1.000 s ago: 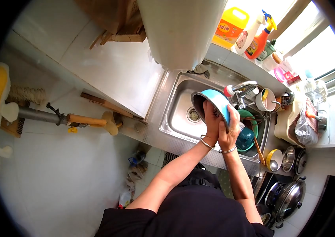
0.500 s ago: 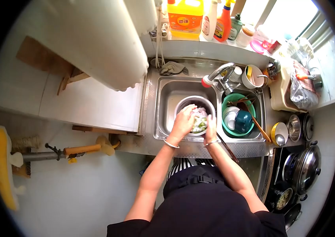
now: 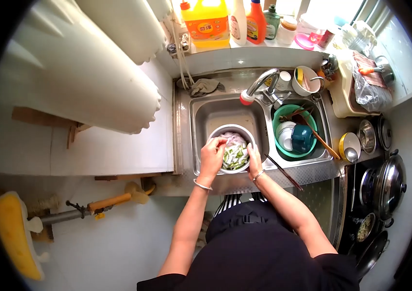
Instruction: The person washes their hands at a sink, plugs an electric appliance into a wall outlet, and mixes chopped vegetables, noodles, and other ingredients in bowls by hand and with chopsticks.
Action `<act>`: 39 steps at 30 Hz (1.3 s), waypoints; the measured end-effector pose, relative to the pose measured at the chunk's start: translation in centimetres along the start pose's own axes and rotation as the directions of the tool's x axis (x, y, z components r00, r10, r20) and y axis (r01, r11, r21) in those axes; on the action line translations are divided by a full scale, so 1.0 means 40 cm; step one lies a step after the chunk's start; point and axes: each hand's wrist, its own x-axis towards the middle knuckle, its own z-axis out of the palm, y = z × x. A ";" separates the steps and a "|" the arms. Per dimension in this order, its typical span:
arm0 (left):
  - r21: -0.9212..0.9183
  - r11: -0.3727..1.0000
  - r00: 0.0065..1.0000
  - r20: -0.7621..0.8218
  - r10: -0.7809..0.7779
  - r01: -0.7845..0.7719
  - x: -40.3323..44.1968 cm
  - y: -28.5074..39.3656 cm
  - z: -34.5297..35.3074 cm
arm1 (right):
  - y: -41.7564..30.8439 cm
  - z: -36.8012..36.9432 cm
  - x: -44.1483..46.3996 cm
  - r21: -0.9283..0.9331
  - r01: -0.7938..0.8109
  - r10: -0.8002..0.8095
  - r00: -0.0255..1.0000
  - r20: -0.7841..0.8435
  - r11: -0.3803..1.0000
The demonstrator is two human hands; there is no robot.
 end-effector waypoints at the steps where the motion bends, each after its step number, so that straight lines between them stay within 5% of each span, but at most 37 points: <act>1: 0.047 0.997 0.998 -0.015 0.056 -0.055 0.003 0.003 0.003 | -0.004 0.008 -0.007 0.076 0.017 -0.017 1.000 -0.004 0.997; 6: 0.213 0.975 0.993 0.115 0.041 -0.065 0.000 0.011 0.022 | 0.001 0.024 -0.040 0.209 -0.057 0.073 0.995 -0.071 0.976; 8: 0.283 0.851 0.895 0.075 0.440 -0.442 0.005 0.005 0.040 | 0.014 0.018 -0.057 0.245 -0.018 0.033 0.998 -0.054 0.969; 10: 0.069 0.903 0.898 0.158 0.410 -0.424 0.000 0.013 0.049 | 0.023 0.027 -0.074 0.240 0.004 0.045 0.979 -0.200 0.971; 12: -0.027 0.929 0.910 0.194 0.367 -0.369 -0.012 0.021 0.054 | 0.001 0.025 -0.112 0.265 0.049 0.007 0.978 -0.206 0.963; 14: -0.076 0.926 0.907 0.185 0.378 -0.371 -0.025 0.026 0.073 | 0.034 0.016 -0.112 0.317 0.066 0.065 0.920 -0.385 0.946; 18: -0.215 0.951 0.941 0.205 0.268 -0.224 -0.047 0.038 0.075 | -0.009 -0.014 -0.166 0.403 0.149 -0.015 0.949 -0.315 0.903; 22: -0.103 0.942 0.861 0.384 0.333 -0.318 -0.081 0.100 0.101 | -0.012 -0.066 -0.213 0.387 0.249 -0.092 0.920 -0.382 0.888; 24: -0.100 0.873 0.826 0.290 0.484 -0.476 -0.120 0.152 0.136 | -0.014 -0.104 -0.251 0.395 0.284 -0.111 0.907 -0.406 0.874; 25: -0.109 0.881 0.813 0.345 0.468 -0.461 -0.138 0.139 0.144 | -0.019 -0.125 -0.273 0.402 0.303 -0.122 0.901 -0.416 0.864; 28: -0.038 0.857 0.840 0.184 0.511 -0.514 -0.209 0.159 0.199 | -0.024 -0.206 -0.357 0.419 0.320 -0.106 0.882 -0.458 0.850; 30: -0.010 0.897 0.884 0.165 0.437 -0.442 -0.261 0.156 0.239 | -0.023 -0.269 -0.425 0.416 0.360 -0.131 0.864 -0.486 0.835; 32: -0.284 0.954 0.949 0.262 0.176 -0.098 -0.320 0.125 0.300 | -0.024 -0.334 -0.503 0.454 0.323 -0.059 0.861 -0.505 0.831; 34: -0.424 0.875 0.893 0.449 -0.022 0.235 -0.385 0.138 0.347 | -0.013 -0.394 -0.574 0.468 0.365 -0.047 0.825 -0.562 0.805; 39: -0.503 0.705 0.756 0.651 -0.072 0.500 -0.549 0.189 0.444 | 0.019 -0.523 -0.727 0.498 0.450 -0.028 0.763 -0.646 0.741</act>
